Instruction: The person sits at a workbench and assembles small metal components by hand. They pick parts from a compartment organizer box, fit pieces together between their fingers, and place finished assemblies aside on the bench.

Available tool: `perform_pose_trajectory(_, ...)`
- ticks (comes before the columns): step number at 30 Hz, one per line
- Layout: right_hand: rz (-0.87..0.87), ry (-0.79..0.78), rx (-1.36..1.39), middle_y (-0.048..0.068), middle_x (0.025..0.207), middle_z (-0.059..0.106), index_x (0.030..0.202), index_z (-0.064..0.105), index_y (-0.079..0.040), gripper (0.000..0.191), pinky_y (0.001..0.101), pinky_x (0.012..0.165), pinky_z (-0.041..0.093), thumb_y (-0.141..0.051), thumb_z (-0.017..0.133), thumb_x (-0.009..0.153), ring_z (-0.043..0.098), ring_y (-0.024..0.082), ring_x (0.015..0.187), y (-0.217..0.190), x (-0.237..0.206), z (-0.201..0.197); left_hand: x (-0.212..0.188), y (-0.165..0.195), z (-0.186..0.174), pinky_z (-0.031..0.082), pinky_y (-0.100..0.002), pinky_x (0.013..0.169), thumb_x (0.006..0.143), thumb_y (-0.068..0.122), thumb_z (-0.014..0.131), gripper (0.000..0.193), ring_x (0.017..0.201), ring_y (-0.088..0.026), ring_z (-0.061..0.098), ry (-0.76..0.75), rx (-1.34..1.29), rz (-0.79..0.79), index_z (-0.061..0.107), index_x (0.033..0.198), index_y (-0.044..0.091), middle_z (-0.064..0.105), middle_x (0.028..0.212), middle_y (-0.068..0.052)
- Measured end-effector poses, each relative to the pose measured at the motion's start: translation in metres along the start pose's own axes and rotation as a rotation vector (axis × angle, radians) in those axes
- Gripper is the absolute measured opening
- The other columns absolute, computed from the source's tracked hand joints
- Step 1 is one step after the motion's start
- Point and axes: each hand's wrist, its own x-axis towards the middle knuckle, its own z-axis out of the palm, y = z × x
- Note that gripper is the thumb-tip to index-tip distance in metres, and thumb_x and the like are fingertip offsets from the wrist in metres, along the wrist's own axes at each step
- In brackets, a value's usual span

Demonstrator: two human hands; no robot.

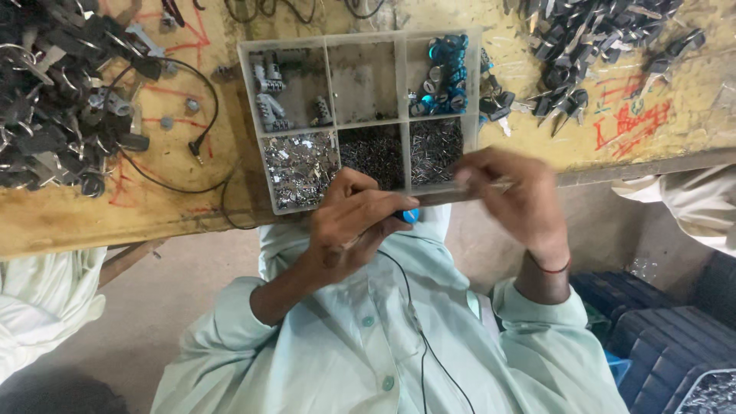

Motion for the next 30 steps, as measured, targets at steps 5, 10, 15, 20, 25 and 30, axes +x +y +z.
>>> perform_pose_trajectory(5,0.018,0.372,-0.604,0.015,0.103,0.061,0.108,0.062,0.001,0.019,0.0384,0.076,0.048,-0.003,0.078,0.100,0.062,0.028,0.088,0.057,0.006,-0.018,0.008,-0.006,-0.002,0.054,-0.035,0.083,0.082,0.008,0.088,0.039,0.094,-0.023,0.063,0.042,0.032,0.068,0.071,0.117,0.010,0.074,0.105,-0.001)
perform_pose_trajectory(10,-0.241,0.527,0.077,0.016,0.109,0.060,0.116,0.056,0.000,0.011,0.0390,0.088,0.050,0.001,0.067,0.113,0.061,0.026,0.095,0.058,-0.002,-0.025,0.008,-0.006,0.000,0.062,-0.036,0.091,0.090,-0.002,0.081,0.037,0.106,-0.025,0.072,0.036,-0.086,0.141,0.064,0.122,0.005,0.072,0.117,-0.009)
perform_pose_trajectory(15,-0.371,0.297,0.661,0.007,0.078,0.065,0.109,0.058,-0.009,0.011,0.0323,0.064,0.047,-0.010,0.065,0.099,0.058,0.016,0.066,0.015,-0.004,-0.008,0.008,-0.002,0.001,0.060,-0.036,0.083,0.088,-0.007,0.080,0.040,0.099,-0.025,0.071,0.017,-0.062,0.133,0.064,0.122,0.003,0.071,0.111,-0.010)
perform_pose_trajectory(20,-0.472,-0.005,-0.421,0.012,0.081,0.061,0.122,0.057,-0.003,0.039,0.0432,0.064,0.047,0.003,0.075,0.088,0.059,0.031,0.069,-0.032,-0.011,0.003,0.008,0.003,-0.008,0.059,-0.039,0.084,0.087,-0.007,0.077,0.036,0.098,-0.029,0.068,0.048,0.075,0.191,0.064,0.119,-0.001,0.068,0.111,-0.011)
perform_pose_trajectory(25,-0.582,-0.104,-0.472,0.013,0.092,0.065,0.124,0.054,0.001,0.042,0.0436,0.069,0.050,0.003,0.073,0.086,0.063,0.032,0.077,-0.050,-0.004,0.005,0.005,0.007,-0.015,0.059,-0.040,0.085,0.084,-0.007,0.074,0.039,0.101,-0.030,0.067,-0.058,0.106,0.217,0.065,0.122,-0.004,0.066,0.116,-0.013)
perform_pose_trajectory(30,-0.504,-0.056,-0.535,0.011,0.086,0.061,0.128,0.056,0.002,0.048,0.0421,0.068,0.048,0.007,0.070,0.082,0.060,0.030,0.074,-0.054,-0.006,-0.003,0.003,0.005,-0.016,0.058,-0.039,0.084,0.087,-0.008,0.075,0.037,0.100,-0.027,0.066,-0.051,0.105,0.221,0.066,0.122,-0.003,0.066,0.115,-0.010)
